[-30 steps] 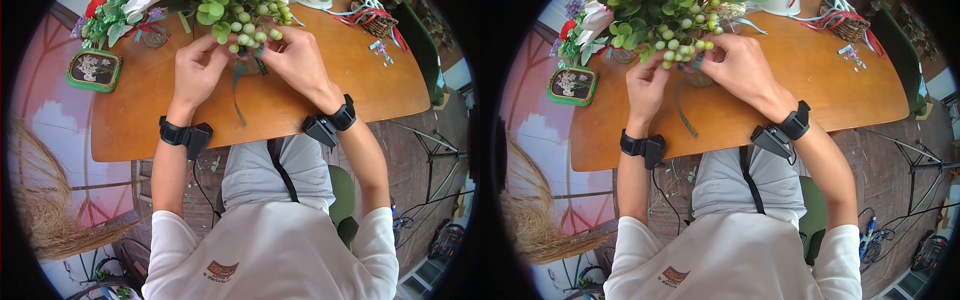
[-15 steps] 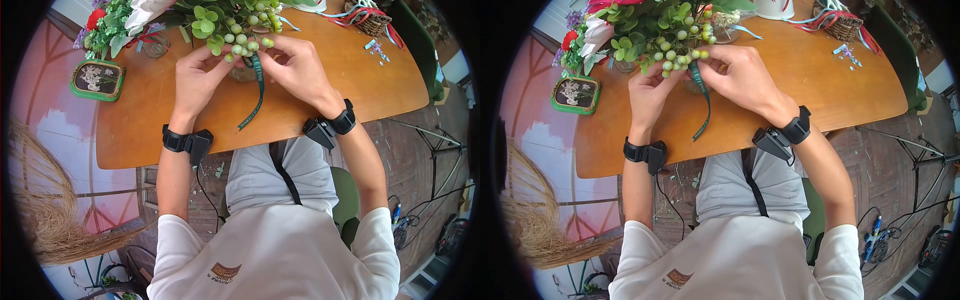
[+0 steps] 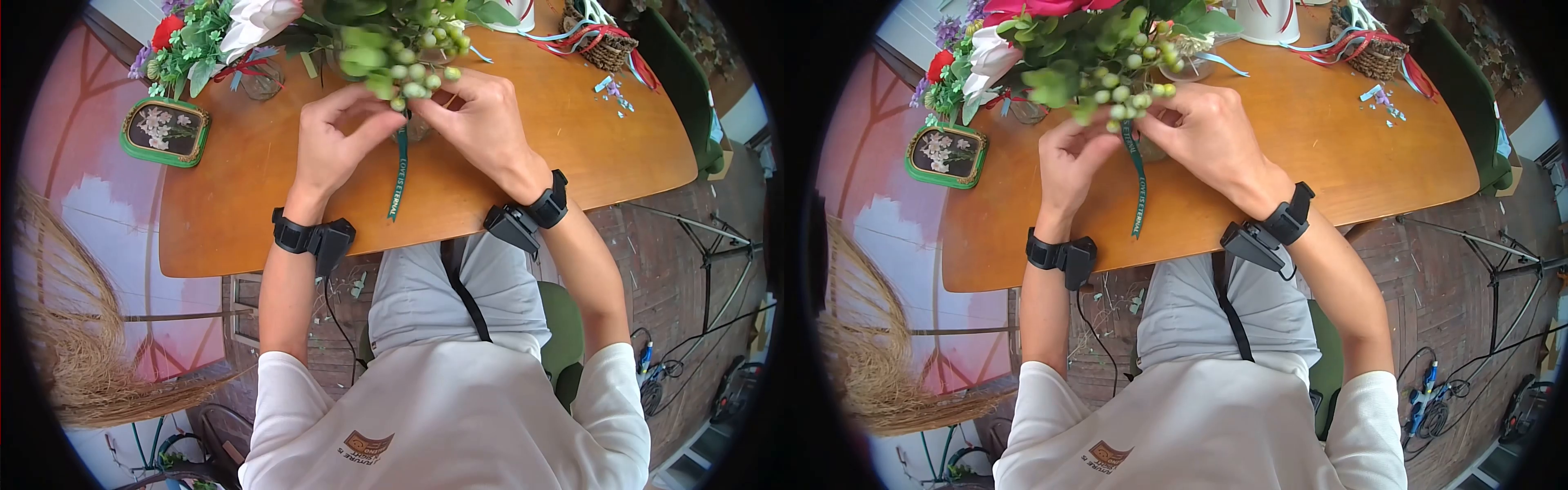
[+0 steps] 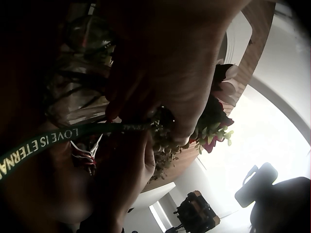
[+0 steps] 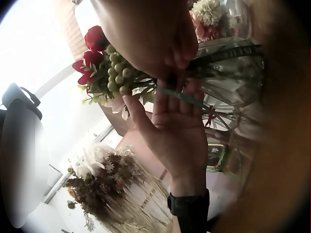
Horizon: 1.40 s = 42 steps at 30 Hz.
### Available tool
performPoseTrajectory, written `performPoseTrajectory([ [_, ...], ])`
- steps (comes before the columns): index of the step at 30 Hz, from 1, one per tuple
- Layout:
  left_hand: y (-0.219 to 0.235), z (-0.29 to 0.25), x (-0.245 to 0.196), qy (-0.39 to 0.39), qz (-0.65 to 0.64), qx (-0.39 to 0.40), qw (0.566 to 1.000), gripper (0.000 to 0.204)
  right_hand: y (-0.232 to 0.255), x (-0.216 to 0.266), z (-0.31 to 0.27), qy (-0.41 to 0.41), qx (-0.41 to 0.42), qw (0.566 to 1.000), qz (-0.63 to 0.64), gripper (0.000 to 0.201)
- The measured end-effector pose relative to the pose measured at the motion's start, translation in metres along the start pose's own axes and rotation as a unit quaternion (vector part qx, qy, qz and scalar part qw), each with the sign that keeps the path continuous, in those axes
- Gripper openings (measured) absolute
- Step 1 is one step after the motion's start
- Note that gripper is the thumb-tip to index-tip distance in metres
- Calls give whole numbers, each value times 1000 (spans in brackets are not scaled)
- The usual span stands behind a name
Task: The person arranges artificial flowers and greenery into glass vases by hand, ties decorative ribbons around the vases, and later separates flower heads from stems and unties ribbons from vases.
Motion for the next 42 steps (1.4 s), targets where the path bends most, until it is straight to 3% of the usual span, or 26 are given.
performPoseTrajectory([
  [4, -7, 3, -6, 37, 36, -12, 999, 19, -1, -1, -1, 10, 10, 1000, -26, 16],
  [6, -6, 0, 3, 92, -46, -36, 994, 17, -1, -1, -1, -17, 26, 1000, 7, 16],
  [10, -2, 0, 8, 102, -72, -40, 991, 19, -2, -15, 0, -82, 70, 992, 66, 19],
  [18, -4, 0, 8, 108, -105, -65, 987, 22, 2, -6, 2, -57, 82, 995, 19, 27],
  [22, -4, 0, 7, 81, -72, -68, 992, 19, 2, -8, 3, -46, 53, 997, 8, 29],
  [28, 3, 3, 0, 20, 129, -59, 990, 10, -1, -15, 5, -53, 58, 997, -3, 24],
  [30, 3, 8, -11, -136, 228, -54, 963, 11, -2, -15, 6, -59, 66, 996, -13, 23],
  [31, 3, 8, -11, -136, 229, -55, 962, 11, -1, -13, 6, -69, 70, 995, 2, 22],
  [33, 1, 6, -6, -63, 164, -56, 983, 12, -1, -12, 5, -82, 77, 993, 15, 20],
  [39, -2, 7, -17, -23, 182, -27, 983, 12, -2, -19, 4, -103, 77, 991, 40, 19],
  [42, -3, 7, -17, -38, 176, -28, 983, 12, -1, -24, 3, -115, 80, 990, 27, 18],
])
Point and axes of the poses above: each hand's wrist, its own z-axis towards the middle knuckle, its own y-axis out of the back of the hand, x = y × z, the point moved 6 cm from there along z, towards the middle knuckle, and after that the axes turned 12 degrees about -y, right-handed, at the moved point
